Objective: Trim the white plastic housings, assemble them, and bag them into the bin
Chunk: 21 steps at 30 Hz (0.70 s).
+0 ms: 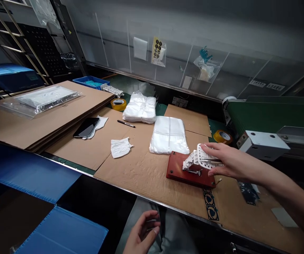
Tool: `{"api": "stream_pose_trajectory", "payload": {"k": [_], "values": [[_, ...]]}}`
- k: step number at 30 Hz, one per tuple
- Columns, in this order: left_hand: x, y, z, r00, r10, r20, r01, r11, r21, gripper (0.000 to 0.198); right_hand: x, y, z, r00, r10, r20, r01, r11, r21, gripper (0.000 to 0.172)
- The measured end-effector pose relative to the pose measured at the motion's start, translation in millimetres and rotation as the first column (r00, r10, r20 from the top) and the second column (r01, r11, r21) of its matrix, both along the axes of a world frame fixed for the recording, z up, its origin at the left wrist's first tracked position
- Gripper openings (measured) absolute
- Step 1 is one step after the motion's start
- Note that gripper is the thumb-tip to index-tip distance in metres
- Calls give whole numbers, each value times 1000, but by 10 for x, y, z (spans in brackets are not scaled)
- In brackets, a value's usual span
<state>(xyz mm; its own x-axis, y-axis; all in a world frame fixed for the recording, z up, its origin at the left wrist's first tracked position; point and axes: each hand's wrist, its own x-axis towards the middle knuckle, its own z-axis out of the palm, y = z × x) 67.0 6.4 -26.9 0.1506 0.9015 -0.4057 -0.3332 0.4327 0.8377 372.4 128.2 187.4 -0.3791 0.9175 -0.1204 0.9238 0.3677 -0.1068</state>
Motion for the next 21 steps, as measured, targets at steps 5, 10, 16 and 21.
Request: {"api": "stream_pose_trajectory", "payload": {"k": [5, 10, 16, 21], "values": [[258, 11, -58, 988, -111, 108, 100, 989, 104, 52, -67, 26, 156, 990, -39, -137, 33, 998, -51, 81], [537, -94, -161, 963, -129, 235, 109, 990, 95, 56, 7, -120, 299, 860, -206, -466, 240, 971, 14, 89], [841, 85, 170, 815, 161, 556, -256, 962, 98, 92, -224, -452, -123, 419, -480, -771, 104, 869, -484, 54], [409, 110, 260, 883, 316, 347, -319, 946, -49, 82, -452, -45, -624, 691, -456, -561, 188, 863, -469, 55]]}}
